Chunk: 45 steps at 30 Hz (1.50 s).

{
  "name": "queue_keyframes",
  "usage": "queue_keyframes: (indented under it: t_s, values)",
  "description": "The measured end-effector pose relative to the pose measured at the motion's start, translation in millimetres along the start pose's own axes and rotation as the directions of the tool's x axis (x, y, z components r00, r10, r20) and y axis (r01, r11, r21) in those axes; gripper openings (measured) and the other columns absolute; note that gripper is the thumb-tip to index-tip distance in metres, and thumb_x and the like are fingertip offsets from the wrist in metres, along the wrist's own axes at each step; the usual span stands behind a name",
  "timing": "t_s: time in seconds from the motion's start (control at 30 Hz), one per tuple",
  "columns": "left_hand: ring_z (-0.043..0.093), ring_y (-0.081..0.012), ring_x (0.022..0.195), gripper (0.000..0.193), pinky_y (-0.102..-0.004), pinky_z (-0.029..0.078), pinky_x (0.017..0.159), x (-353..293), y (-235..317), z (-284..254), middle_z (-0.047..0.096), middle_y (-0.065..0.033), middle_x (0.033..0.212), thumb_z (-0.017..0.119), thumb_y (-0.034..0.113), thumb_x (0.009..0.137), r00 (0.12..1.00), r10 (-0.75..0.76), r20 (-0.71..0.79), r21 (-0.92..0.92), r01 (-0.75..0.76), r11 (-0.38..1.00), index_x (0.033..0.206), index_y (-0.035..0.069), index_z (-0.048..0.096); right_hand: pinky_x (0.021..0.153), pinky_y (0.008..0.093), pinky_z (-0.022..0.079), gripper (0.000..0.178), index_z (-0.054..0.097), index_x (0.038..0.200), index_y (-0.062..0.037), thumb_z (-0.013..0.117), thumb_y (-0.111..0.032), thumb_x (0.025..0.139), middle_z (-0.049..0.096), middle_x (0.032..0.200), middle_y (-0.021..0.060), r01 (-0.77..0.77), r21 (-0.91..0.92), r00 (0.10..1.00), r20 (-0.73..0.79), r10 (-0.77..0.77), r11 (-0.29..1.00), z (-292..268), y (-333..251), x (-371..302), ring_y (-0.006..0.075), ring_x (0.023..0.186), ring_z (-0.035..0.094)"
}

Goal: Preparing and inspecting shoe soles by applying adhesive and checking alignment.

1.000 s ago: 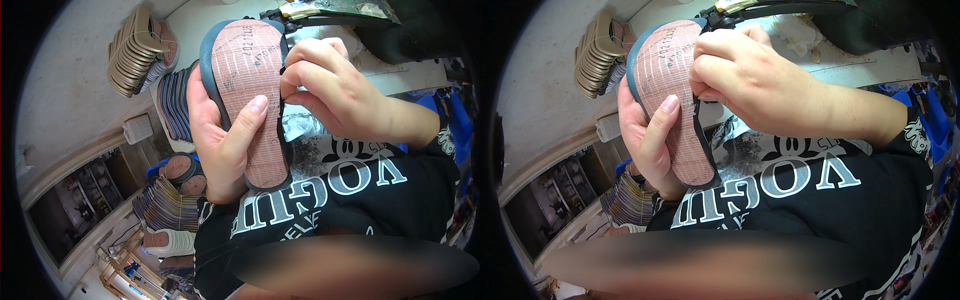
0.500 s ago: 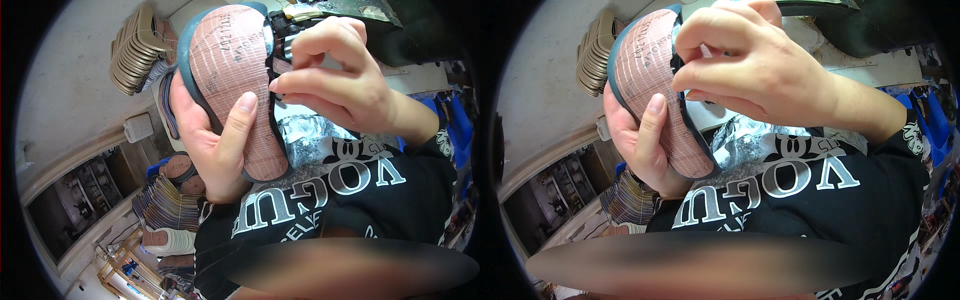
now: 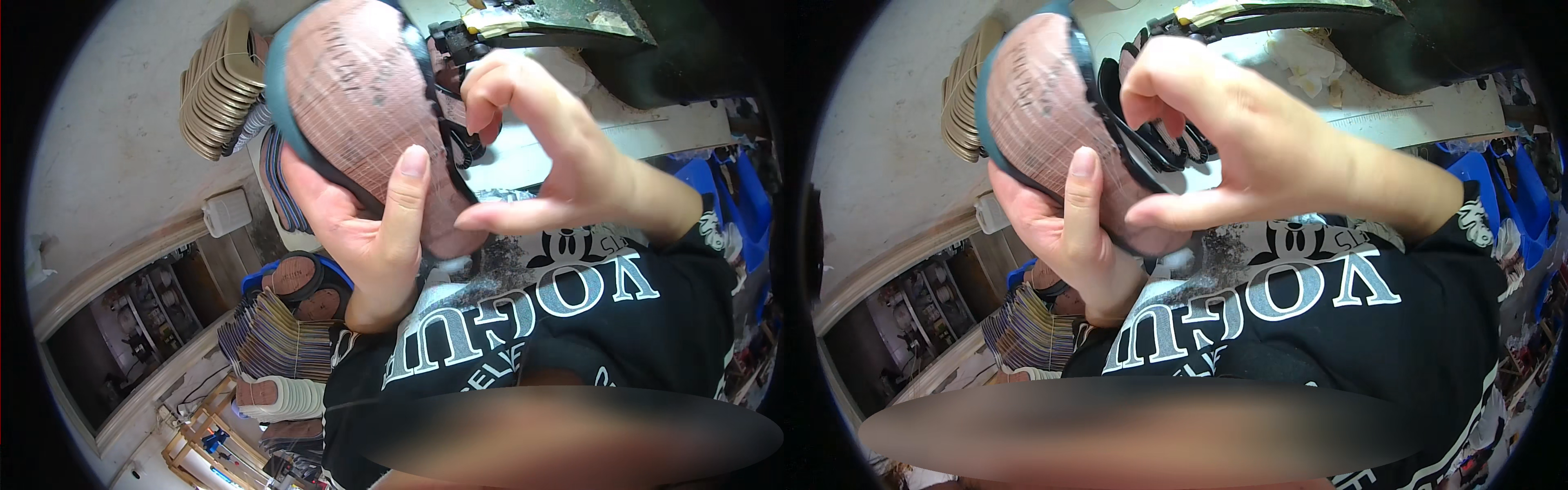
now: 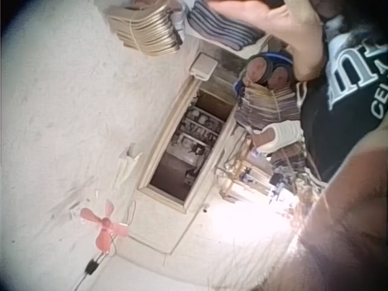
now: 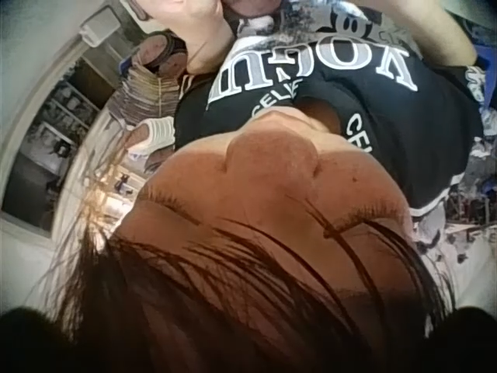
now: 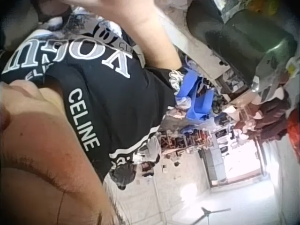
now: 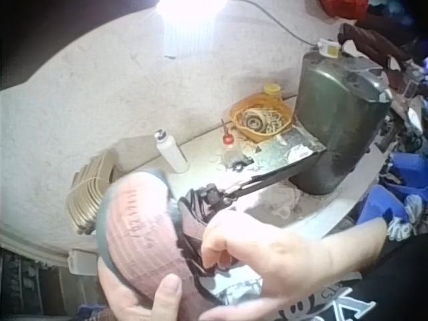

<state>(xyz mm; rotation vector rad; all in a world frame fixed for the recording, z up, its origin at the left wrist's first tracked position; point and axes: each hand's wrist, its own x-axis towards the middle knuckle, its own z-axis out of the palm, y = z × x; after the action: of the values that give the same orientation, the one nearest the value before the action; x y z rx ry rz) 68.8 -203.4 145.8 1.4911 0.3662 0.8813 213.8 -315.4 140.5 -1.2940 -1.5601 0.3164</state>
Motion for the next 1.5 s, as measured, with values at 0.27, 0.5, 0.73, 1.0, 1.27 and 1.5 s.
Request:
queue_keyframes:
  t_s: [0.27, 0.5, 0.73, 1.0, 1.27, 1.5]
  values:
    - [0.059, -0.0181, 0.1, 0.047, -0.0321, 0.048, 0.091, 4.5, -19.8, 0.3, 0.057, -0.0152, 0.116, 0.058, -0.002, 0.085, 0.974, 0.125, -0.19, -0.002, -0.128, 0.992, 0.128, -0.004, 0.041, 0.069, 0.031, 0.053, 0.035, 0.06, 0.104, -0.0005, 0.077, -0.015, 0.077, 0.065, 0.088, 0.0117, -0.254, 0.105, 0.944, -0.191, 0.27, 0.961, 31.9, -1.5, -18.7, 0.0222, 0.077, 0.066]
    - [0.061, -0.018, 0.094, 0.041, -0.0317, 0.051, 0.085, 5.1, -26.1, -1.2, 0.06, -0.0125, 0.109, 0.057, -0.003, 0.086, 0.957, 0.017, -0.289, -0.183, -0.073, 0.98, 0.125, -0.004, 0.046, 0.069, 0.0314, 0.055, 0.025, 0.066, 0.103, -0.0024, 0.072, -0.011, 0.081, 0.069, 0.09, 0.0132, -0.167, -0.107, 0.959, -0.25, 0.136, 0.98, 33.3, 8.0, -30.9, 0.0263, 0.08, 0.069]
    - [0.063, -0.0188, 0.089, 0.037, -0.0316, 0.053, 0.081, 3.3, -27.3, -9.8, 0.061, -0.0135, 0.103, 0.056, -0.002, 0.087, 0.972, -0.06, -0.228, -0.168, 0.022, 0.986, 0.122, -0.005, 0.048, 0.058, 0.0253, 0.047, 0.013, 0.063, 0.085, 0.0027, 0.061, -0.009, 0.091, 0.064, 0.072, 0.0065, -0.368, 0.159, 0.901, -0.185, 0.393, 0.916, 28.8, 10.4, -26.4, 0.0111, 0.065, 0.061]
    - [0.063, -0.0186, 0.089, 0.038, -0.0309, 0.053, 0.081, -1.3, -26.9, -12.6, 0.061, -0.0143, 0.103, 0.056, -0.003, 0.087, 0.976, -0.054, -0.211, -0.111, 0.03, 0.993, 0.123, -0.006, 0.047, 0.063, 0.0232, 0.048, 0.013, 0.062, 0.089, 0.0027, 0.063, -0.01, 0.09, 0.065, 0.085, 0.003, -0.382, 0.5, 0.88, -0.062, 0.471, 0.778, 31.9, 16.0, -23.5, 0.0089, 0.07, 0.061]
    - [0.06, -0.0164, 0.096, 0.044, -0.0303, 0.049, 0.088, -7.4, -18.0, -3.6, 0.059, -0.0126, 0.109, 0.058, -0.003, 0.086, 0.987, -0.027, -0.161, -0.06, 0.018, 0.998, 0.128, -0.004, 0.043, 0.062, 0.0226, 0.046, 0.013, 0.06, 0.086, 0.0023, 0.062, -0.01, 0.09, 0.063, 0.08, 0.0008, -0.453, 0.414, 0.848, -0.075, 0.525, 0.79, 28.0, 15.3, -14.9, 0.0073, 0.07, 0.058]
    - [0.059, -0.0166, 0.097, 0.044, -0.0297, 0.047, 0.09, -8.5, -16.7, -1.7, 0.059, -0.0125, 0.109, 0.059, -0.001, 0.087, 0.982, -0.088, -0.165, -0.04, 0.082, 0.996, 0.128, -0.004, 0.043, 0.076, 0.0209, 0.049, 0.019, 0.062, 0.102, 0.0011, 0.065, -0.012, 0.09, 0.066, 0.086, 0.0011, -0.365, 0.695, 0.869, 0.015, 0.495, 0.619, 30.5, 22.8, -16.8, 0.0056, 0.083, 0.061]
